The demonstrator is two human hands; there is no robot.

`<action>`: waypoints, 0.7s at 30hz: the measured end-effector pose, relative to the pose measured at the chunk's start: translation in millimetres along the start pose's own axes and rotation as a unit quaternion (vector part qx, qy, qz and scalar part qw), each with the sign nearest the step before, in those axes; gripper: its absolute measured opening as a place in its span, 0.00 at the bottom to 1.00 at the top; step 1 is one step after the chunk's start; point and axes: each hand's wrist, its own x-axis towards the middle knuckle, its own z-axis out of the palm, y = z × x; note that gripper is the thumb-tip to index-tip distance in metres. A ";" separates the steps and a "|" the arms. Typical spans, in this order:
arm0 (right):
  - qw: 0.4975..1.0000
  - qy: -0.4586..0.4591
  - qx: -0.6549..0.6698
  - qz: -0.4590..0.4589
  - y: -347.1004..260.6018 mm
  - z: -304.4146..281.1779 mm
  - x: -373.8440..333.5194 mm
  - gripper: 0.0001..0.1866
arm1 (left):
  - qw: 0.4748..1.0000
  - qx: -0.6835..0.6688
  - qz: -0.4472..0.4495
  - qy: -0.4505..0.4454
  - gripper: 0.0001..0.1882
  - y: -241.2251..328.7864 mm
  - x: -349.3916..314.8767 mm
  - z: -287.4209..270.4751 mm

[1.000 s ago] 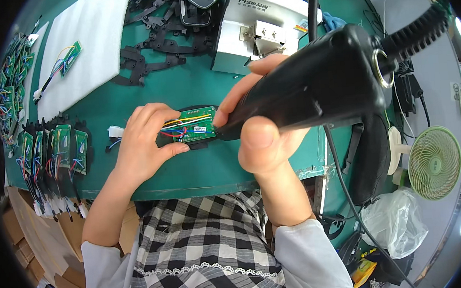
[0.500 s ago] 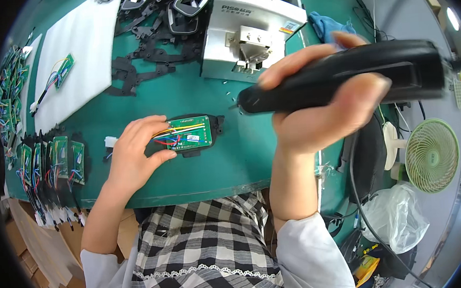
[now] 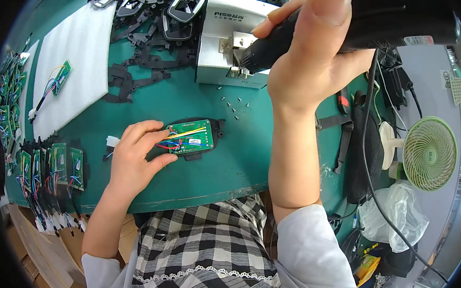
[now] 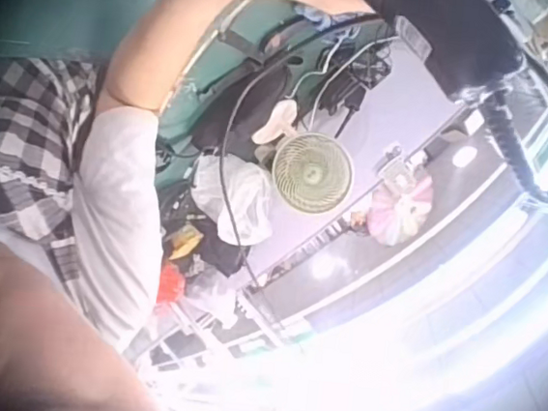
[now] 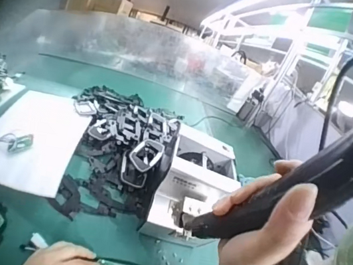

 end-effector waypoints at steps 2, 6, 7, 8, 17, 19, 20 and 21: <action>1.000 0.015 -0.001 -0.012 -2.1 6.0 -2.0 0.40 | 1.000 0.000 0.002 0.003 0.24 -0.2 0.4 -0.2; 0.999 0.005 -0.035 -0.020 -5.2 11.0 -6.4 0.40 | 1.000 0.006 0.010 0.006 0.24 1.1 0.9 -0.5; 0.999 0.014 -0.029 -0.013 -5.0 11.5 -9.2 0.40 | 1.000 0.011 0.010 0.006 0.24 0.3 -0.1 -1.6; 1.000 0.013 -0.013 0.003 -7.1 6.1 -11.3 0.40 | 1.000 0.011 0.015 0.006 0.23 0.2 -0.3 -1.7; 0.969 -0.128 0.134 0.162 -26.9 49.4 -66.9 0.41 | 0.999 0.020 0.023 0.012 0.21 -0.9 -1.2 -4.1; 0.965 -0.153 0.147 0.157 -28.5 60.1 -70.9 0.39 | 0.999 0.016 0.026 0.019 0.21 -1.7 -1.6 -2.6; 0.964 -0.160 0.152 0.150 -27.7 63.1 -71.9 0.38 | 0.999 0.014 0.028 0.021 0.21 -2.2 -1.7 -2.3; 0.962 -0.167 0.158 0.144 -26.6 65.8 -72.8 0.37 | 0.999 0.012 0.030 0.023 0.21 -2.7 -1.8 -2.1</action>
